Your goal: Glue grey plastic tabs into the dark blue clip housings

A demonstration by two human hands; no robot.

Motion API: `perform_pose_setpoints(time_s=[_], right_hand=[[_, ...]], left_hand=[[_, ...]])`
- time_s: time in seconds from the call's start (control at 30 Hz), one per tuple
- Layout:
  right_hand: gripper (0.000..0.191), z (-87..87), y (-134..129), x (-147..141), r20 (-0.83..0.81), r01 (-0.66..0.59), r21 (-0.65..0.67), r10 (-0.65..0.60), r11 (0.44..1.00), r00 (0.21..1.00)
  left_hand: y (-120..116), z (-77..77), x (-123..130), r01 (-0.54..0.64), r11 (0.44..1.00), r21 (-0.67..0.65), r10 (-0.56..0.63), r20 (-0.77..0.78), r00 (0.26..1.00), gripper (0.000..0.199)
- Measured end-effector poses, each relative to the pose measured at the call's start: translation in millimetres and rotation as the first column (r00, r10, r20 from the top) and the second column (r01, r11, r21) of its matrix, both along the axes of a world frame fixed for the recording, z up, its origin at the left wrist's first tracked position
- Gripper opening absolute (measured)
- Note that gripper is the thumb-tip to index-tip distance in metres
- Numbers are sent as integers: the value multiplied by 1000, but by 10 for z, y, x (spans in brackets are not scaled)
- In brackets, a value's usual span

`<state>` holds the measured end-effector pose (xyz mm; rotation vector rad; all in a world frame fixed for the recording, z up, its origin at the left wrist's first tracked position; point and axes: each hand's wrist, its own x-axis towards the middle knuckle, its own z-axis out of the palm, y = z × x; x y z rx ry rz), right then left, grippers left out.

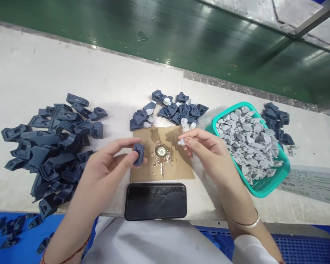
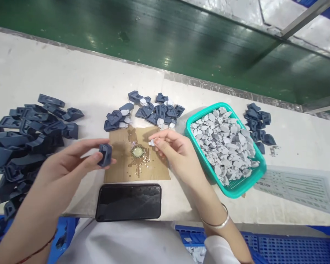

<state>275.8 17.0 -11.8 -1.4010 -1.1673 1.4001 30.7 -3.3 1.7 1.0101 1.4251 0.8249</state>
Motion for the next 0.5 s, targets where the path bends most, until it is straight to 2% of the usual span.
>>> perform_pose_setpoints(time_s=[0.07,0.17,0.33,0.5], right_hand=[[10,-34,-33,-74,122,-5,72,-3,997,993],[11,-93,-81,-154,231,-73,156,35,985,972],[16,-129,-99,-182,412,-273,197,173,942,895],[13,-107,-74,-171,574,-436,295,208,850,792]], left_hand=[[-38,-134,22,38,999,-33,-34,116,993,29],[-80,-258,74,22,999,-42,-11,246,969,26],[-128,-305,124,-27,999,-29,36,387,921,23],[-138,-337,102,-29,998,-51,49,462,886,17]])
